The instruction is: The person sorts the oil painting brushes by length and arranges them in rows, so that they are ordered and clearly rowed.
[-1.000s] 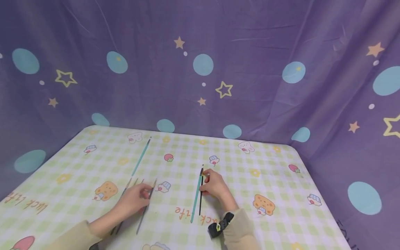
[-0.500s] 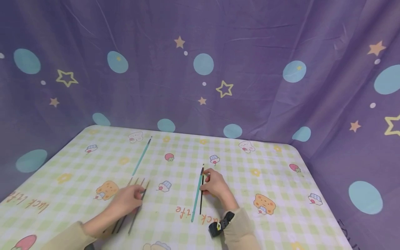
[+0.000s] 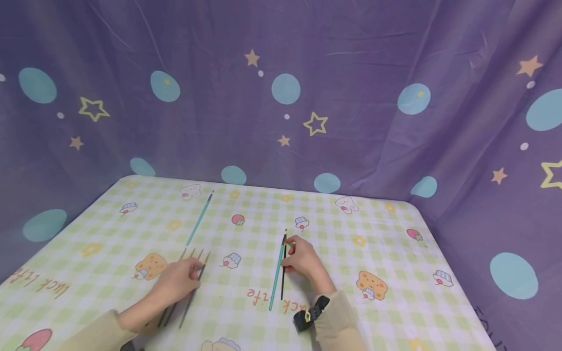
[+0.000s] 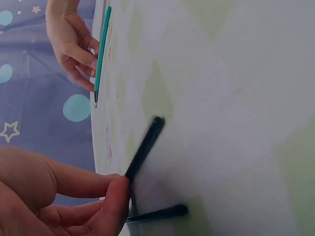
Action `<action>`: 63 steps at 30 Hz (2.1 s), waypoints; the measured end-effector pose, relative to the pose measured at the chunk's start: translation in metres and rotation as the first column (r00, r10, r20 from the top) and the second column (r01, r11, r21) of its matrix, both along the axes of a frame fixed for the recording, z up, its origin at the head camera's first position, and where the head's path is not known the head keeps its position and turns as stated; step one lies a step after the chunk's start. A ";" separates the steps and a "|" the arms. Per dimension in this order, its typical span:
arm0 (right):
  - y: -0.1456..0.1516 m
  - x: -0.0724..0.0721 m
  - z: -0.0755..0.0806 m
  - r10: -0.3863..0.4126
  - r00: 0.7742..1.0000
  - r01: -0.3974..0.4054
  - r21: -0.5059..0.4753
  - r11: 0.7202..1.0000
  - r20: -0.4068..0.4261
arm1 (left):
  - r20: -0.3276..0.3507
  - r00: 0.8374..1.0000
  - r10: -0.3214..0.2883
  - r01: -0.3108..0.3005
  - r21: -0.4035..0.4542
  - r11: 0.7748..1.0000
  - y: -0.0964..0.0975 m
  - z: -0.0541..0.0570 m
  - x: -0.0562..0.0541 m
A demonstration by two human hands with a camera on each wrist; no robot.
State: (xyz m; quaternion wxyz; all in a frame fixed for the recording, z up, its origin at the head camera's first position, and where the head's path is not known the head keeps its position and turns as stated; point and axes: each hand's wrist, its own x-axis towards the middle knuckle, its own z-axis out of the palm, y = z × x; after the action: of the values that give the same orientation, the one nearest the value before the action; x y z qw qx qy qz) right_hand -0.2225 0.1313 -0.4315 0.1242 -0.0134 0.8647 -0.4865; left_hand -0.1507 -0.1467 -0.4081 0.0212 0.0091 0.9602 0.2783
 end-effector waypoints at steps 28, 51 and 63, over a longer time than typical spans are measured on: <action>0.000 0.001 -0.002 0.005 1.000 -0.005 -0.008 1.000 -0.007 | 0.150 0.979 -0.141 0.067 0.416 0.907 0.078 -0.005 -0.031; 0.002 -0.001 -0.001 0.007 0.999 -0.006 0.025 1.000 -0.033 | 0.107 0.988 -0.112 0.073 0.314 0.947 0.139 -0.014 -0.038; 0.000 0.000 -0.001 0.007 1.000 -0.006 0.019 1.000 -0.027 | 0.123 0.988 -0.097 0.061 0.270 0.961 0.139 -0.012 -0.039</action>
State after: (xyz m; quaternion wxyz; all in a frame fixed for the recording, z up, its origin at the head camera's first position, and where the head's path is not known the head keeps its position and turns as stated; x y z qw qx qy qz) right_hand -0.2228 0.1316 -0.4323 0.1141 -0.0215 0.8709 -0.4775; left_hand -0.1900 -0.0074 -0.4204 0.0961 0.0314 0.9095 0.4033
